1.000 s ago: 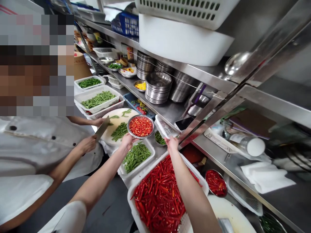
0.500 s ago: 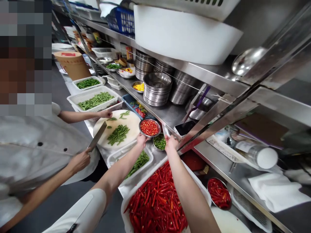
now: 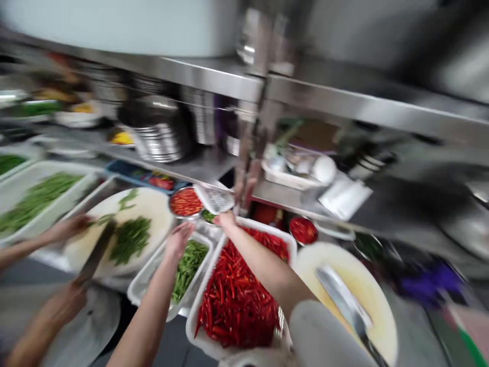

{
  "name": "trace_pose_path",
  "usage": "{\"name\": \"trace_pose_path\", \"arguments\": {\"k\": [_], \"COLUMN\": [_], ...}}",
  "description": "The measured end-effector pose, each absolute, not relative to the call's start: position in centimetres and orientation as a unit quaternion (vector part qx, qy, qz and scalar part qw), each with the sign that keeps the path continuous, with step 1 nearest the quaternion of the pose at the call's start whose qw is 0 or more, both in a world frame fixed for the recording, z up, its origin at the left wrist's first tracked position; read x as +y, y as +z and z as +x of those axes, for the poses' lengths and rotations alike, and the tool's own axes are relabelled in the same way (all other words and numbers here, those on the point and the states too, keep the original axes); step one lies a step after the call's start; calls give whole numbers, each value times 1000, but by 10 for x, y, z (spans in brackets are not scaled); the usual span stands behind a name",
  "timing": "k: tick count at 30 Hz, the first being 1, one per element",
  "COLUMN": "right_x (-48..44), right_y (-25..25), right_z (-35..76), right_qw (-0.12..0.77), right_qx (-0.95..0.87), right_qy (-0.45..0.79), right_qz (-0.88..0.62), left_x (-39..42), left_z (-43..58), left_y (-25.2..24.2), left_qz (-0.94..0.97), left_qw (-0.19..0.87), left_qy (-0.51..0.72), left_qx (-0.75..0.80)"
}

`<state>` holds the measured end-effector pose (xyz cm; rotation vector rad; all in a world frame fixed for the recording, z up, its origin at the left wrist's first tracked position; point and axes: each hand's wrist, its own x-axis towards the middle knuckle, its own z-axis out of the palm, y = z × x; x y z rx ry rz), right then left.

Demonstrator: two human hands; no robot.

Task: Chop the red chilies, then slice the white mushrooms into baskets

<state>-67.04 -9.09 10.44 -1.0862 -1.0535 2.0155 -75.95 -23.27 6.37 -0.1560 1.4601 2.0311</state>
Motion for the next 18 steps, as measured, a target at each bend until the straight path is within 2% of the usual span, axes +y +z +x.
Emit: {"name": "trace_pose_path", "arguments": {"k": [3, 5, 7, 9, 11, 15, 18], "right_x": [-108, -123, -143, -159, -167, -170, -181], "right_y": [97, 93, 90, 88, 86, 78, 70], "right_z": [-615, -550, -463, -367, -275, -148, -127], "right_qw": [289, 219, 234, 281, 316, 380, 308], "right_qx": [-385, -522, -626, -675, -641, -449, -467], "right_qy": [767, 745, 663, 556, 492, 432, 435], "right_qz": [-425, -353, -338, -394, -498, -684, -706], "left_x": [-257, -266, -271, -271, -267, -253, -246], "left_z": [-734, -713, -687, -659, -635, -599, -572], "left_y": [48, 39, 35, 35, 39, 47, 51], "left_qz": [75, 130, 155, 167, 189, 303, 394], "left_qw": [289, 266, 241, 240, 268, 305, 277], "left_qy": [794, 772, 744, 722, 701, 616, 540], "left_qx": [529, 563, 604, 627, 634, 660, 690]}}
